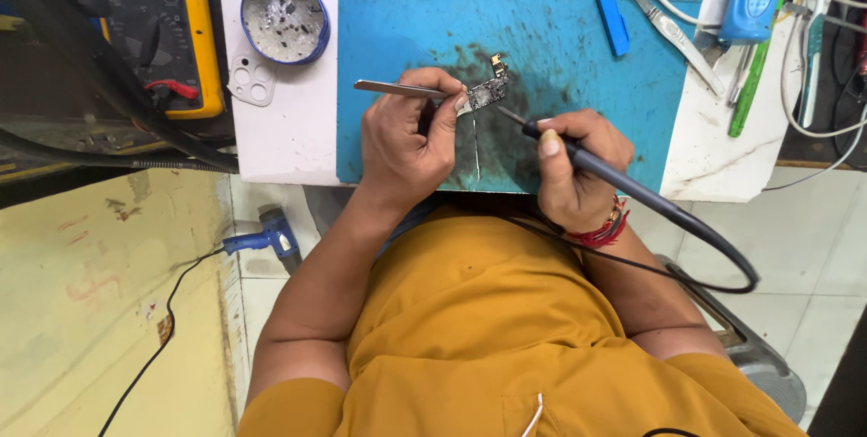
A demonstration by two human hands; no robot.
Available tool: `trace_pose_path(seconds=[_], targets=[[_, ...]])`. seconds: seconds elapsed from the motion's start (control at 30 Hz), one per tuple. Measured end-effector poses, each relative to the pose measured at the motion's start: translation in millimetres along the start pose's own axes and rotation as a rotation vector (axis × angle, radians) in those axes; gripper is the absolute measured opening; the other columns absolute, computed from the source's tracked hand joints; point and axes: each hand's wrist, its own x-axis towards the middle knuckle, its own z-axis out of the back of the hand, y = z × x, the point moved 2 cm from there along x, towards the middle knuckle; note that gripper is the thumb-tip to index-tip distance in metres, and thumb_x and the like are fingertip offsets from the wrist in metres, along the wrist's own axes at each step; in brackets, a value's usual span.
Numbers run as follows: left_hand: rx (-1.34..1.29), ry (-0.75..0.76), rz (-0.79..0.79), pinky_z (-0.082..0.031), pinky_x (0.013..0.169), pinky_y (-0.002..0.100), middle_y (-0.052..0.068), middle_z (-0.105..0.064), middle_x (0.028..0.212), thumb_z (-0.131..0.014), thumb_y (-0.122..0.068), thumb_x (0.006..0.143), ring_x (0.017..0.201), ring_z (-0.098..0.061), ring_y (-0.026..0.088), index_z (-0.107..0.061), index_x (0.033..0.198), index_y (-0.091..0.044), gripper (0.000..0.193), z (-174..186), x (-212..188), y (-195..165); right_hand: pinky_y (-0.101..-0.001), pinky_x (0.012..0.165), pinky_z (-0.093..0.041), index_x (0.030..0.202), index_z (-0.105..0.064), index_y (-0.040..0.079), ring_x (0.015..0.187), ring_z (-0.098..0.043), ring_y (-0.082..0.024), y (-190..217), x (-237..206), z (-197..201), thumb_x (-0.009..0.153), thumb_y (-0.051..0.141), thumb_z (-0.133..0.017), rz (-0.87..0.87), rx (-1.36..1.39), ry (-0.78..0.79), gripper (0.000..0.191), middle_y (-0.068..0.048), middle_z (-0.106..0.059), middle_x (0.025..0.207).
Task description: The person holds a phone motherboard with tweezers on a repair mat and solders components onto it using a soldering iron, repositioning the board and working on different sections throughout the episode.
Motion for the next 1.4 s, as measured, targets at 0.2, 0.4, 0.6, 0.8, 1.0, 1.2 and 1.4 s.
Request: trace_pose_path(seconds=[0.2, 0.4, 0.6, 0.8, 1.0, 1.2, 1.4], targets=[[0.05, 0.038, -0.002, -0.048, 0.059, 0.029, 0.005, -0.067, 0.086, -0.072, -0.002, 0.099, 0.062, -0.06, 0.014, -0.062, 0.105, -0.005, 0.012, -1, 2, -2, -0.0329, 0.064, -0.047, 0.099, -0.065, 0.001, 0.073, -0.064, -0.027, 1, 6, -3, 0.1, 0.008, -0.066, 0.097, -0.079, 0.046, 0.007, -0.013, -0.068, 0.088], [0.089, 0.079, -0.006, -0.047, 0.058, 0.032, 0.005, -0.064, 0.078, -0.073, -0.002, 0.098, 0.061, -0.061, 0.017, -0.062, 0.105, -0.007, 0.014, -1, 5, -4, -0.0334, 0.061, -0.046, 0.098, -0.065, 0.001, 0.07, -0.063, -0.026, 4, 12, -6, 0.1, 0.006, -0.068, 0.107, -0.077, 0.09, 0.006, -0.012, -0.068, 0.087], [0.09, 0.094, -0.009, -0.047, 0.057, 0.033, 0.004, -0.063, 0.075, -0.072, -0.002, 0.097, 0.059, -0.061, 0.018, -0.062, 0.105, -0.007, 0.014, -2, 7, -4, -0.0334, 0.061, -0.047, 0.099, -0.065, 0.0, 0.07, -0.063, -0.027, 5, 14, -8, 0.099, 0.005, -0.068, 0.115, -0.068, 0.126, 0.006, -0.012, -0.068, 0.087], [0.105, 0.091, -0.032, -0.047, 0.057, 0.033, 0.005, -0.063, 0.076, -0.072, -0.001, 0.097, 0.06, -0.061, 0.02, -0.061, 0.105, -0.007, 0.015, -1, 7, -4, -0.0335, 0.062, -0.048, 0.099, -0.066, 0.0, 0.07, -0.064, -0.027, 6, 15, -9, 0.098, 0.004, -0.07, 0.112, -0.077, 0.146, 0.006, -0.012, -0.068, 0.086], [0.094, 0.094, -0.023, -0.047, 0.057, 0.033, 0.005, -0.064, 0.077, -0.072, -0.001, 0.097, 0.059, -0.061, 0.019, -0.061, 0.104, -0.007, 0.014, -2, 6, -4, -0.0351, 0.066, -0.049, 0.101, -0.066, 0.0, 0.072, -0.065, -0.028, 7, 16, -9, 0.098, 0.004, -0.071, 0.135, -0.083, 0.157, 0.007, -0.013, -0.069, 0.088], [0.094, 0.091, -0.025, -0.047, 0.057, 0.033, 0.005, -0.065, 0.077, -0.072, -0.001, 0.097, 0.059, -0.062, 0.019, -0.062, 0.104, -0.007, 0.015, -1, 7, -3, -0.0357, 0.065, -0.048, 0.099, -0.066, 0.0, 0.07, -0.064, -0.027, 9, 17, -9, 0.097, 0.003, -0.07, 0.119, -0.079, 0.14, 0.005, -0.012, -0.068, 0.085], [0.077, 0.064, 0.012, -0.048, 0.055, 0.032, 0.005, -0.065, 0.078, -0.072, -0.001, 0.097, 0.059, -0.061, 0.017, -0.062, 0.104, -0.007, 0.015, -2, 5, -2, -0.0339, 0.061, -0.048, 0.099, -0.066, 0.0, 0.07, -0.063, -0.027, 9, 17, -9, 0.097, 0.003, -0.071, 0.126, -0.087, 0.14, 0.005, -0.012, -0.067, 0.083]])
